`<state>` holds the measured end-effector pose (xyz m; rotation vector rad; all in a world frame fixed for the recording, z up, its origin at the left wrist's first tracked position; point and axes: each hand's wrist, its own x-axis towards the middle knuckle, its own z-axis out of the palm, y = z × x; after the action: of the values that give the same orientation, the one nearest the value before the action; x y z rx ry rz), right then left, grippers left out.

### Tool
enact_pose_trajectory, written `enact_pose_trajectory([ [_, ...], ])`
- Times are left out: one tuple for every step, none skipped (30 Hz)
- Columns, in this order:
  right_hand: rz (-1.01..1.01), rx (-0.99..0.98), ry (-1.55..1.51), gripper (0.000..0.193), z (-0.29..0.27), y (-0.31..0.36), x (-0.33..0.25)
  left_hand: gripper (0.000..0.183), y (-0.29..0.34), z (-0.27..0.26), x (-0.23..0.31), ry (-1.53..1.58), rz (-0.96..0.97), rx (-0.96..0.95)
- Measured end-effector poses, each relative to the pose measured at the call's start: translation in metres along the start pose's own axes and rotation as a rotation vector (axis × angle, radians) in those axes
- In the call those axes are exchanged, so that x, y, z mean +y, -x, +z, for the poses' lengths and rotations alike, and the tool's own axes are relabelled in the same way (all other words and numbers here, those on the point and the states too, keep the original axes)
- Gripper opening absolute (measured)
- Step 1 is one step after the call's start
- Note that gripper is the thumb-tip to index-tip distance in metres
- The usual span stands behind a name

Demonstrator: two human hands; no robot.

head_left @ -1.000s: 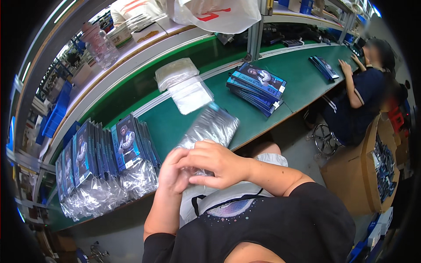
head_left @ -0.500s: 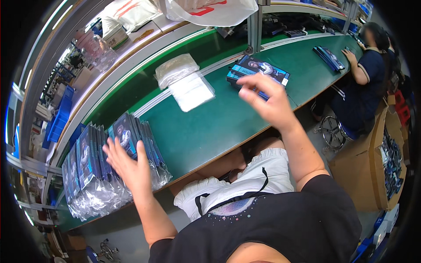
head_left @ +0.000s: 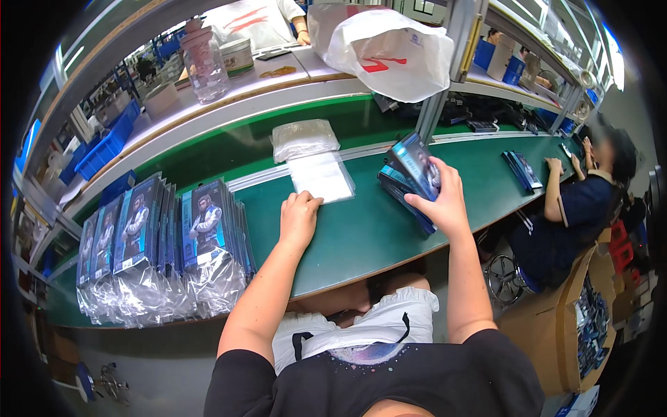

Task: The recorder is packaging small boxed items into plastic sleeves at an assembly line.

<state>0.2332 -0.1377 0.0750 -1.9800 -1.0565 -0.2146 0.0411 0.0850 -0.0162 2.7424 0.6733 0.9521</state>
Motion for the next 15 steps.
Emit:
enact_pose_trajectory([
  [-0.009,0.003,-0.284,0.083,0.005,0.007,-0.01,0.017,0.001,-0.001,-0.003,-0.002,0.056,0.077],
  [-0.011,0.006,-0.57,0.081,0.009,0.011,-0.018,0.017,0.002,0.001,-0.007,0.001,0.041,0.069],
  [-0.001,-0.009,-0.569,0.081,0.011,0.013,-0.026,0.018,0.003,0.005,-0.011,0.036,0.033,0.11],
  [0.054,-0.172,-0.888,0.079,0.01,0.014,-0.032,0.019,-0.001,0.006,-0.011,0.074,0.038,0.155],
  [0.112,-0.336,-1.205,0.077,0.012,0.014,-0.037,0.016,-0.002,0.006,-0.01,0.123,0.035,0.16],
  [0.119,-0.435,-1.329,0.071,0.022,0.015,-0.036,0.016,-0.001,0.004,-0.01,0.132,0.031,0.154],
  [0.218,-0.562,-1.509,0.071,0.03,0.015,-0.037,0.014,-0.001,0.001,-0.009,0.175,0.008,0.212],
  [0.322,-0.689,-1.685,0.074,0.036,0.014,-0.034,0.012,-0.003,0.001,-0.006,0.219,-0.012,0.271],
  [0.398,-0.775,-1.724,0.078,0.045,0.014,-0.026,0.008,-0.004,0.0,-0.007,0.235,-0.02,0.27],
  [0.48,-0.865,-1.757,0.083,0.054,0.014,-0.016,0.008,-0.003,0.0,-0.009,0.246,-0.036,0.28],
  [0.614,-0.774,-1.637,0.083,0.064,0.02,-0.014,0.008,-0.003,-0.001,-0.011,0.284,-0.029,0.258],
  [0.688,-0.786,-1.53,0.07,0.068,0.022,-0.012,0.008,-0.003,-0.002,-0.012,0.322,-0.023,0.236],
  [0.696,-0.833,-1.488,0.063,0.075,0.023,-0.008,0.008,-0.003,-0.006,-0.012,0.342,-0.035,0.23],
  [0.705,-0.878,-1.445,0.055,0.081,0.023,-0.005,0.008,-0.003,-0.007,-0.013,0.352,-0.048,0.233],
  [0.715,-0.884,-1.432,0.055,0.084,0.024,-0.003,0.01,-0.003,-0.008,-0.014,0.378,-0.055,0.214],
])
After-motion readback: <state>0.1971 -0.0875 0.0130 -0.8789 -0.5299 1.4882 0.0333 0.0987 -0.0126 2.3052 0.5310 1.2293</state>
